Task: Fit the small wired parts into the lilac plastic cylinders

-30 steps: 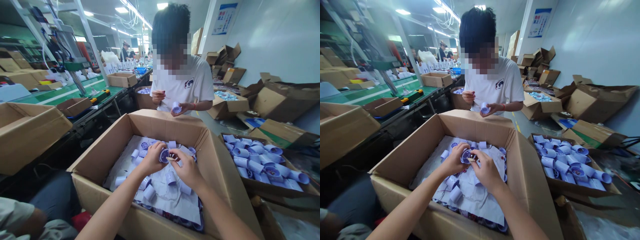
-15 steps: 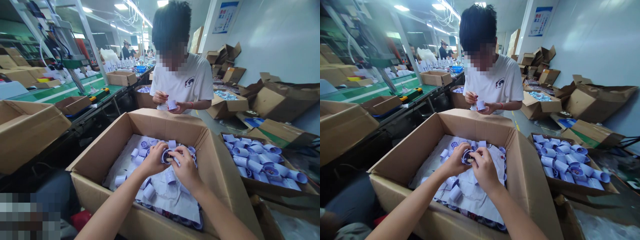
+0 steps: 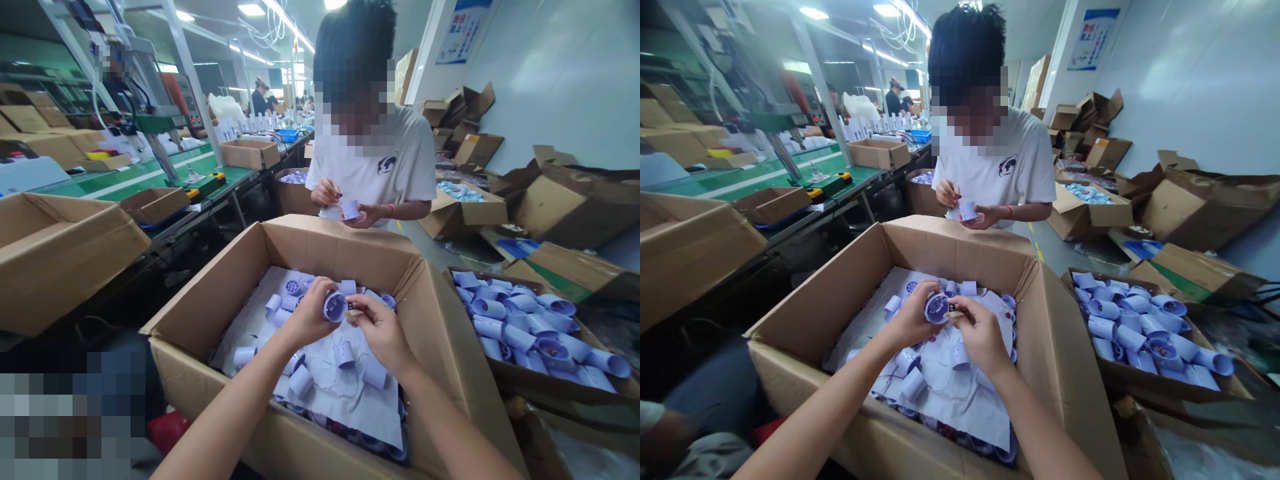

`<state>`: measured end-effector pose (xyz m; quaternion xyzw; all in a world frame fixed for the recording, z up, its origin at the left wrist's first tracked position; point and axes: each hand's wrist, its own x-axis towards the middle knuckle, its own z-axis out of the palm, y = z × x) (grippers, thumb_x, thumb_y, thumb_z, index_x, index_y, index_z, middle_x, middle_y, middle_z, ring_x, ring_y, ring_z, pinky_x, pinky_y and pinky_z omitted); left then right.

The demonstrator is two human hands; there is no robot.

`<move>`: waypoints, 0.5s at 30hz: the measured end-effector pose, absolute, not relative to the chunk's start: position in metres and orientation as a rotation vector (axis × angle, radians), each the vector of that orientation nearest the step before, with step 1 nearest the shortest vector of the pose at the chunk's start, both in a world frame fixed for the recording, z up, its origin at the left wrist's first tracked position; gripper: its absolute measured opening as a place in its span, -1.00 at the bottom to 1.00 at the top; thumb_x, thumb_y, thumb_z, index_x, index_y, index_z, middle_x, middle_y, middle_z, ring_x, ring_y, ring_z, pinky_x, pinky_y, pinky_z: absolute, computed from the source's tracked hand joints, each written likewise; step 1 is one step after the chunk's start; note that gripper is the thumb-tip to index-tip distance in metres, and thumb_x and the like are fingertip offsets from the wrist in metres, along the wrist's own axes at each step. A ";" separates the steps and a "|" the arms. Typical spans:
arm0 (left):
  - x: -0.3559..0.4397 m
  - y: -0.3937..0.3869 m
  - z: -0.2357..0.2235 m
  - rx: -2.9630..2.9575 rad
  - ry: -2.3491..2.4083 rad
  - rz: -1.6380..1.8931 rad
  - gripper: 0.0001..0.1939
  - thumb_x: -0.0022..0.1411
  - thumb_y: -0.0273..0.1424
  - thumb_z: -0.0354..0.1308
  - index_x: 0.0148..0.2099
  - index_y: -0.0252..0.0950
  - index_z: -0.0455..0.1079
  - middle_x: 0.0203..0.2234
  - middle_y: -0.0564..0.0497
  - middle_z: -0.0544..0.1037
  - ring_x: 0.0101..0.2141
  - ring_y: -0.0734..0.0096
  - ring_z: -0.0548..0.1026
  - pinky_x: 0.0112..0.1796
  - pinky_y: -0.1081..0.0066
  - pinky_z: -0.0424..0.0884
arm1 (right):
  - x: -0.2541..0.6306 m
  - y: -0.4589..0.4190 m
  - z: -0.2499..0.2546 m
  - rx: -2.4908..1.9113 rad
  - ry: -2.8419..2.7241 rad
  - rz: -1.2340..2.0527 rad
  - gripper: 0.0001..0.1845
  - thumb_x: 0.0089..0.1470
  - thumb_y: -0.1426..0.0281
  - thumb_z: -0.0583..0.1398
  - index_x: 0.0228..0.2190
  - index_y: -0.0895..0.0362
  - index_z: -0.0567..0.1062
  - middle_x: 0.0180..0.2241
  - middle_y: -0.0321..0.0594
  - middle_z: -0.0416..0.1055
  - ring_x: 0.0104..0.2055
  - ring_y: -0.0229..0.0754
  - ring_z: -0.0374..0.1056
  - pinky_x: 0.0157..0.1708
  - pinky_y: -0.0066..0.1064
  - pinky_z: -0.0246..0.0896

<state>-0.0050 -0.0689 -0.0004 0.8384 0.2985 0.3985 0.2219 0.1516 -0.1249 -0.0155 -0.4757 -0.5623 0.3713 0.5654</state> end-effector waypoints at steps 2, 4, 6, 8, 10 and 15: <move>-0.004 -0.069 -0.001 2.314 0.829 1.081 -0.53 -0.17 -0.64 0.19 -0.21 -0.22 0.12 -0.25 0.00 0.29 -0.23 0.31 0.34 -0.21 0.35 0.32 | 0.151 -0.124 -0.017 -1.112 -1.291 0.904 -0.77 0.00 0.41 0.14 -0.27 0.08 0.54 -0.42 -0.27 0.45 -0.43 -0.26 0.34 -0.41 -0.43 0.28; -0.003 -0.069 0.000 2.306 0.840 1.065 -0.52 -0.18 -0.65 0.18 -0.21 -0.22 0.12 -0.25 0.00 0.29 -0.23 0.31 0.34 -0.21 0.34 0.32 | 0.151 -0.123 -0.016 -1.139 -1.279 0.868 -0.77 -0.02 0.42 0.14 -0.28 0.09 0.54 -0.40 -0.27 0.45 -0.41 -0.25 0.34 -0.39 -0.42 0.28; -0.002 -0.069 0.000 2.296 0.854 1.055 -0.50 -0.21 -0.67 0.17 -0.20 -0.22 0.11 -0.24 0.00 0.29 -0.22 0.30 0.34 -0.20 0.33 0.31 | 0.149 -0.124 -0.014 -1.189 -1.262 0.774 -0.76 -0.02 0.43 0.13 -0.29 0.09 0.53 -0.36 -0.24 0.46 -0.36 -0.22 0.36 -0.34 -0.38 0.29; -0.002 -0.069 0.001 2.288 0.866 1.041 -0.49 -0.22 -0.67 0.17 -0.20 -0.21 0.11 -0.24 0.00 0.30 -0.22 0.29 0.34 -0.20 0.32 0.31 | 0.148 -0.125 -0.011 -1.235 -1.275 0.648 -0.77 -0.01 0.43 0.13 -0.29 0.09 0.53 -0.33 -0.22 0.48 -0.31 -0.19 0.37 -0.29 -0.35 0.30; -0.003 -0.069 0.001 2.290 0.874 1.014 -0.51 -0.21 -0.65 0.16 -0.20 -0.21 0.11 -0.24 0.00 0.30 -0.21 0.29 0.33 -0.19 0.32 0.31 | 0.147 -0.128 -0.006 -1.253 -1.342 0.527 -0.79 0.02 0.42 0.13 -0.30 0.09 0.53 -0.33 -0.21 0.47 -0.31 -0.18 0.37 -0.28 -0.34 0.30; -0.005 -0.069 -0.001 2.374 1.016 0.874 -0.54 -0.20 -0.59 0.17 -0.20 -0.23 0.15 -0.20 -0.04 0.35 -0.15 0.17 0.31 -0.11 0.18 0.23 | 0.145 -0.134 0.000 -1.254 -1.511 0.270 -0.78 0.05 0.47 0.13 -0.28 0.07 0.54 -0.36 -0.21 0.41 -0.35 -0.19 0.34 -0.36 -0.37 0.32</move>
